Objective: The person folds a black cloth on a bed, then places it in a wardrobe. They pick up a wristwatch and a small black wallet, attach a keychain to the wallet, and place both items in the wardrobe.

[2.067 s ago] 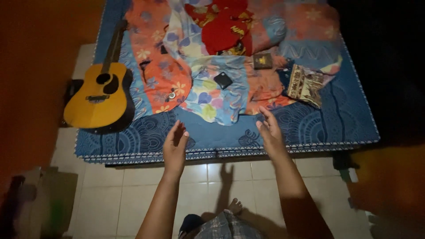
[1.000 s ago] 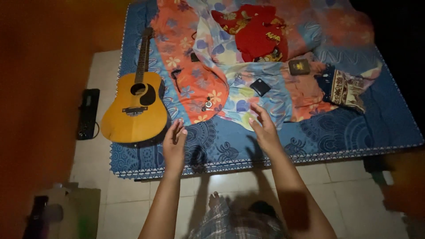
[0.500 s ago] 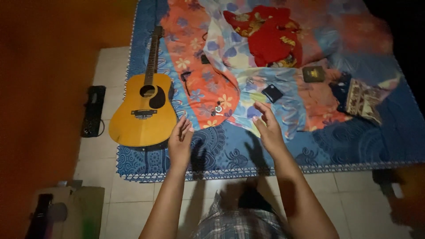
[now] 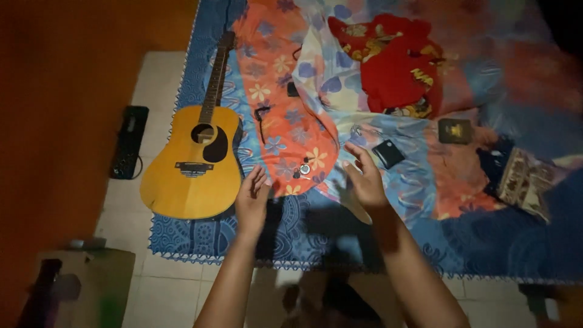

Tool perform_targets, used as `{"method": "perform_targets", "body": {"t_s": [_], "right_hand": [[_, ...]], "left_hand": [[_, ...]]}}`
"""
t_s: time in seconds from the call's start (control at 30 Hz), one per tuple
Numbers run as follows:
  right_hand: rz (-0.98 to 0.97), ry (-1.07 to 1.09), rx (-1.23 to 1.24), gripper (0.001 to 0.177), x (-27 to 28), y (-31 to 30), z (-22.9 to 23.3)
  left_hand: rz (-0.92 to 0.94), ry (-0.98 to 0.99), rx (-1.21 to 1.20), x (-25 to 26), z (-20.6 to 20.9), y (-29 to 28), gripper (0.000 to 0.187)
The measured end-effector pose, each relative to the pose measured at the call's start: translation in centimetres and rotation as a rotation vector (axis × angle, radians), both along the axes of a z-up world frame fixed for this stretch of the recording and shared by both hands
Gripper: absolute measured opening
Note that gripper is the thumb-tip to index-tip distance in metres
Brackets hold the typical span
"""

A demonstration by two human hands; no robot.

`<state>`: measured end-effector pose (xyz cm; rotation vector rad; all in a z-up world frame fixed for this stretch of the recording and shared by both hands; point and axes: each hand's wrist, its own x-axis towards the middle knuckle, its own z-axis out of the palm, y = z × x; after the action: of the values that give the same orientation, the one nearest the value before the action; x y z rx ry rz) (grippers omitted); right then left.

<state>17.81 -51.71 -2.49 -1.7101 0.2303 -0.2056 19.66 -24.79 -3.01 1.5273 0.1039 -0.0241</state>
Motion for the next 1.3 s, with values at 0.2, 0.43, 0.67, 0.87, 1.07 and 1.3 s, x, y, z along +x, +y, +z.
{"method": "perform_targets", "body": {"t_s": [0.2,0.43,0.67,0.87,1.07,1.3], "right_hand": [[-0.009,0.045,0.023,0.048,6.8,-1.0,-8.4],[-0.066,0.087,0.220,0.050,11.9,0.1,-21.5],[-0.054,0.294,0.483,0.053,13.8,2.6,-32.9],[-0.063,0.475,0.764,0.031,15.3,2.6,-44.1],[-0.129,0.448,0.920,0.013,16.3,2.3,-49.0],[-0.007,0.241,0.465,0.053,14.5,4.1,-45.6]], "left_hand": [[0.009,0.015,-0.028,5.5,-8.2,-2.0,0.057],[-0.028,0.048,-0.029,10.0,-20.6,-3.9,0.056],[-0.076,0.133,-0.198,14.0,-41.0,-5.8,0.055],[-0.140,0.105,0.180,13.8,-48.9,-8.2,0.052],[-0.416,-0.661,1.625,16.1,-53.9,-9.6,0.026],[-0.040,0.023,0.661,17.7,-63.0,-11.8,0.045]]}}
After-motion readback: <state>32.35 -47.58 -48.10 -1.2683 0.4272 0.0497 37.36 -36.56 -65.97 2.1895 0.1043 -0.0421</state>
